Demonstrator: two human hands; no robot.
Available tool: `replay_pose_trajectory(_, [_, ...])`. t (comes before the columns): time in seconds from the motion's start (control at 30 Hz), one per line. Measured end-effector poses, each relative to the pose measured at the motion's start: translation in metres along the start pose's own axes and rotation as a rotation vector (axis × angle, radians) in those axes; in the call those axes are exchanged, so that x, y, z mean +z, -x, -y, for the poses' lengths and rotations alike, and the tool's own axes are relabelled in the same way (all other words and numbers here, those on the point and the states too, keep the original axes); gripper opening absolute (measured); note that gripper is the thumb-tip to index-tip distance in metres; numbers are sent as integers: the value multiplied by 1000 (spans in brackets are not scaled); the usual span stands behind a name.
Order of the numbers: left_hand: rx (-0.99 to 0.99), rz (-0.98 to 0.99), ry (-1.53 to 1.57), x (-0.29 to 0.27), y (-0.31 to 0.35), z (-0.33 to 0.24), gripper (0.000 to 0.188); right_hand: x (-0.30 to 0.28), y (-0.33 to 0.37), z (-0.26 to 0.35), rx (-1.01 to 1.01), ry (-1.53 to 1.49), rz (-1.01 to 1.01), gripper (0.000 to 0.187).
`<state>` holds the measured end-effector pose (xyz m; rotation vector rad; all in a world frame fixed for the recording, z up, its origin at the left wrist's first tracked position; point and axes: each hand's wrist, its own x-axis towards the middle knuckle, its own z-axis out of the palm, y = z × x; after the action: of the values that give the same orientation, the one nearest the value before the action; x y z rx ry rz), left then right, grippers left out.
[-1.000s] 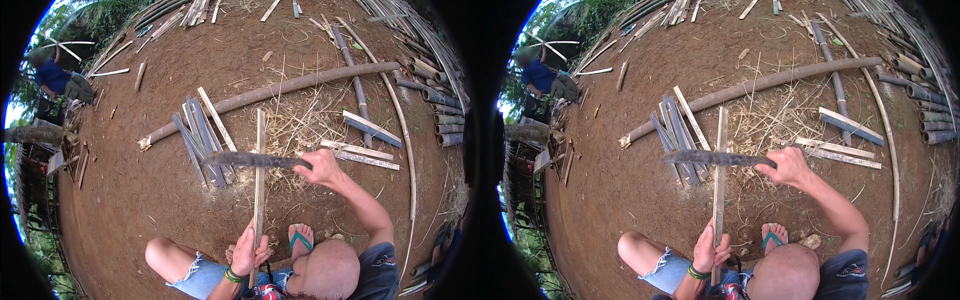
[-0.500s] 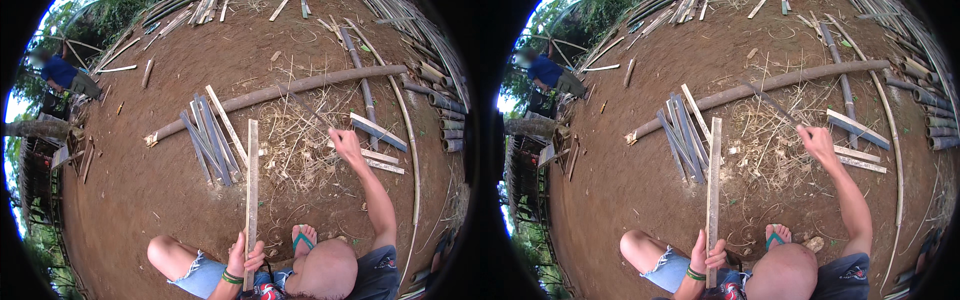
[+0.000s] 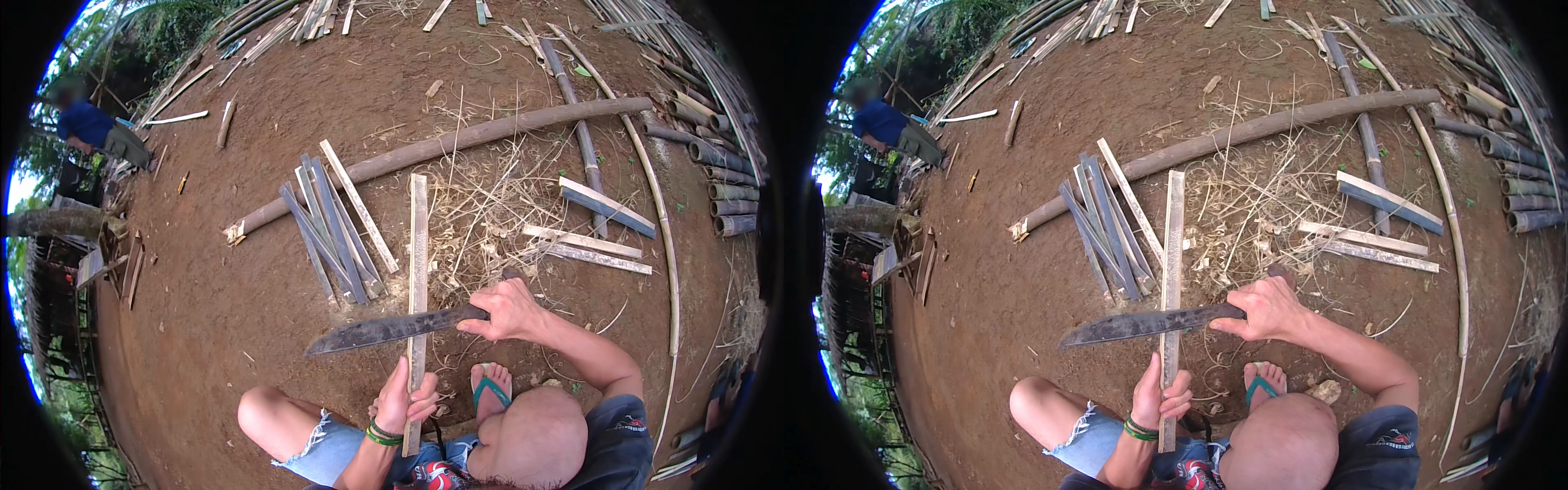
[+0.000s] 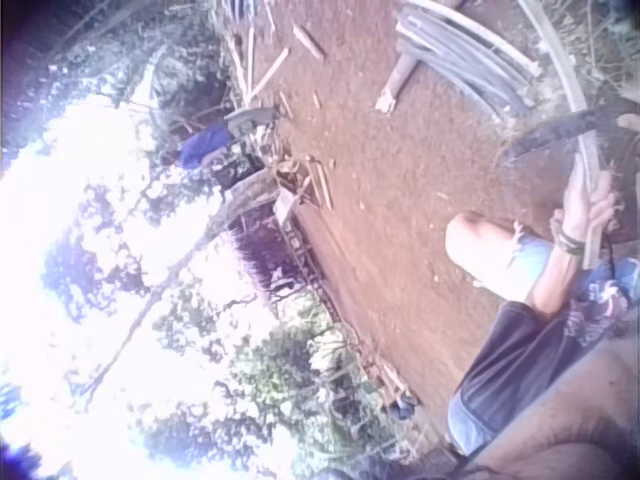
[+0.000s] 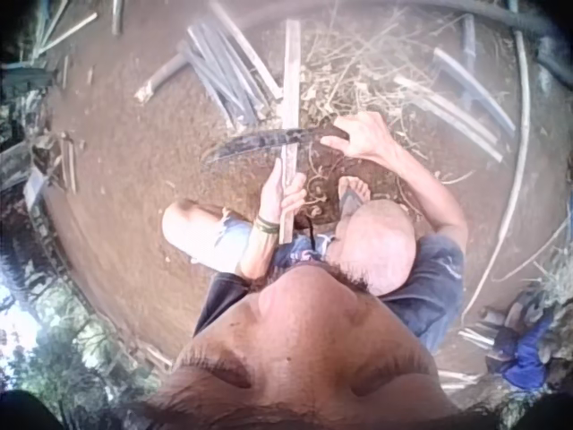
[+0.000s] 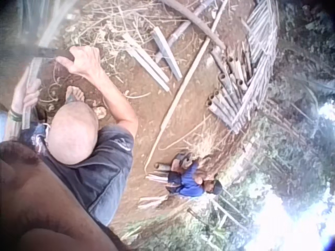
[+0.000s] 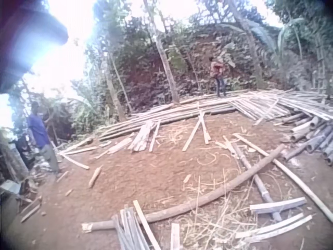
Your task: The person sits on the ground and uses a machete to shave thin strips from bamboo pieces. They repeatedly hold a bamboo strip and scrape it with the blade to thin it down, then set the finished piece aside and pick up another.
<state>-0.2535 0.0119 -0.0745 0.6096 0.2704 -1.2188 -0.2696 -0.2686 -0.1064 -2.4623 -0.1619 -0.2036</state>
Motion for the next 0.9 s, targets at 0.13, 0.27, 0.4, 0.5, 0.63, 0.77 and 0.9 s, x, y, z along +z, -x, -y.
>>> replay_pose_trajectory(0.13, [-74,-78,-98,14,30,10,47,-18,-23,-74,345,71,8,64])
replay_pose_trajectory(0.27, [-105,36,-65,1,51,15,56,-66,-40,-130,663,113,-222,65])
replay_pose_trajectory(0.4, [-48,118,387,-8,19,9,49,-39,-35,-120,624,-510,-313,57])
replay_pose_trajectory(0.5, [-98,206,534,-12,-13,3,51,-4,-49,-66,551,-1043,-258,45])
replay_pose_trajectory(0.63, [-131,205,467,-1,-31,6,52,10,-60,-33,519,-1228,-238,24])
replay_pose_trajectory(0.77, [-134,173,386,10,-28,4,52,5,-72,-37,539,-1328,-323,19])
replay_pose_trajectory(0.9, [-184,180,347,3,-10,10,53,-8,-80,-49,507,-1312,-415,19])
